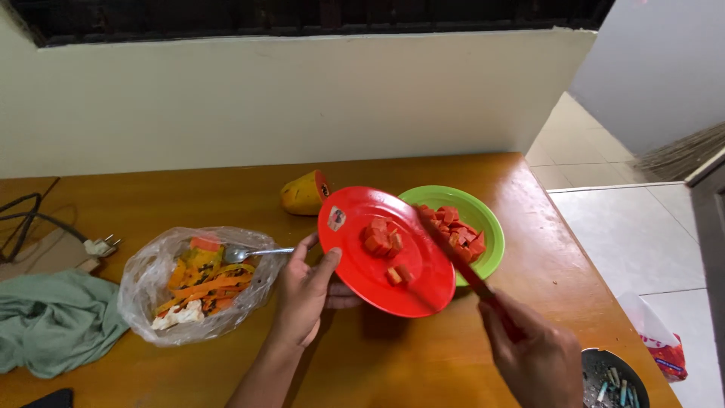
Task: Cutting a papaya into cubes, peeling the skin, and scooping seeds using a knife and spoon.
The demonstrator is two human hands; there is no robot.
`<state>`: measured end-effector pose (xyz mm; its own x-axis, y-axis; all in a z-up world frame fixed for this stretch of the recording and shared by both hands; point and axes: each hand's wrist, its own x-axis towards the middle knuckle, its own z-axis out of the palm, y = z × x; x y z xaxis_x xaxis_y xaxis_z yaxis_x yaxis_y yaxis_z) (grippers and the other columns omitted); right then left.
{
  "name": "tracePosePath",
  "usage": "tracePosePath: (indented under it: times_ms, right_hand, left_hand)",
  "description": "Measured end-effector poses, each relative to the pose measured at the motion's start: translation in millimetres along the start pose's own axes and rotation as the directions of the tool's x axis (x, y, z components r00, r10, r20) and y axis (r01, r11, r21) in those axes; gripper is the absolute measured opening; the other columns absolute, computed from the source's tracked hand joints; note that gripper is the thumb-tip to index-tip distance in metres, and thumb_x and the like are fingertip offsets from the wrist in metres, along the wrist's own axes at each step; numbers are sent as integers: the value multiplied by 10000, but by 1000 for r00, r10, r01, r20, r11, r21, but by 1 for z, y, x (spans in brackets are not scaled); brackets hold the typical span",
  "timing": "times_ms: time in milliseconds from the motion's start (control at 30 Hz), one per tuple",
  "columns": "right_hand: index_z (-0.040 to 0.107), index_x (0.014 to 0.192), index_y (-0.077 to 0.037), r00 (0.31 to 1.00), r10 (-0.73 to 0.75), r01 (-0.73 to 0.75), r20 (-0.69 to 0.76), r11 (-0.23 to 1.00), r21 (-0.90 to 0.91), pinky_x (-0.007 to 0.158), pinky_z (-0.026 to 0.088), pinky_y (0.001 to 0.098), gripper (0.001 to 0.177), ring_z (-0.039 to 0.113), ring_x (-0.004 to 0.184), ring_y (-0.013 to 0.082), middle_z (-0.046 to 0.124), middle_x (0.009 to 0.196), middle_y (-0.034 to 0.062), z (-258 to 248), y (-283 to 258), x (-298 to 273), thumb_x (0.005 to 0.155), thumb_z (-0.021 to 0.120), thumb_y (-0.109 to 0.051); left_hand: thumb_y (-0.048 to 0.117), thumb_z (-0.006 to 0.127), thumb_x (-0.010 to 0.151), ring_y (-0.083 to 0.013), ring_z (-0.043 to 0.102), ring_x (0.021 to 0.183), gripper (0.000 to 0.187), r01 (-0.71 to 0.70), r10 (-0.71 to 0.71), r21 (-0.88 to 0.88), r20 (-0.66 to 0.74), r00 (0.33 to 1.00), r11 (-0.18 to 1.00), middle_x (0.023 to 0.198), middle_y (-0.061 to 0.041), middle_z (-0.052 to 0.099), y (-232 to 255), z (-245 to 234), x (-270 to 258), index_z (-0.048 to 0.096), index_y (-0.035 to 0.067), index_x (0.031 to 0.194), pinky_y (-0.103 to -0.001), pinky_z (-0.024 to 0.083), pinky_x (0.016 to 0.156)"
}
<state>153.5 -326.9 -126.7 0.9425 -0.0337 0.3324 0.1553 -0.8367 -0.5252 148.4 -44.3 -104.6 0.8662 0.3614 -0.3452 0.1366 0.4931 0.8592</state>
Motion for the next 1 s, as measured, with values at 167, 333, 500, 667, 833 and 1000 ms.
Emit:
tracePosePath:
  times_ms: [167,333,500,667,833,1000]
  right_hand:
    - [815,1061,-123,956,-267,292,-117,880,375,702,657,218,293,723,675,-22,842,1009,-2,5,-20,-9,769,826,-149]
    - [825,1024,-303,986,-161,163,-33,984,75,542,566,333,211,750,529,95,832,860,-88,22,-1,-2,824,758,-302]
    - [799,1113,-398,999,21,-18,30,997,-76,621,579,376,281,799,734,124,824,867,-77,22,14,11,844,729,-356]
    - [829,1097,-242,998,30,-22,-49,986,166,580,525,279,298,712,591,34,820,762,12,-3,17,-7,800,813,-271]
    - [897,969,-226,984,49,-80,172,981,179,654,664,160,264,513,729,-55,909,766,-38,-24,6,-19,713,863,-280]
    - [856,1020,-367,972,99,-83,214,993,-86,587,526,320,258,689,596,78,815,647,-24,-12,23,1,771,798,-398]
  left_hand:
    - [217,674,871,-390,700,573,556,16,-16,16,13,1000,1000,903,-247,756,-3,12,0,515,121,1395,-532,621,556]
    - [204,655,886,-398,695,588,545,53,-53,12,22,998,999,979,-259,769,-1,14,-4,501,129,1404,-509,607,550]
    - [208,655,882,-404,703,601,560,54,-54,29,4,999,998,962,-251,770,4,16,-5,504,128,1416,-528,609,552]
    - [258,680,836,-408,709,614,627,54,-52,67,-33,998,996,965,-244,764,4,17,-3,522,126,1429,-528,617,567]
    - [229,666,871,-369,696,569,524,0,-1,21,18,1000,1000,931,-223,761,0,15,11,527,151,1370,-489,611,541]
    - [227,667,858,-381,694,580,581,2,-2,29,-8,1000,1000,1000,-233,766,5,18,5,505,141,1409,-488,610,561]
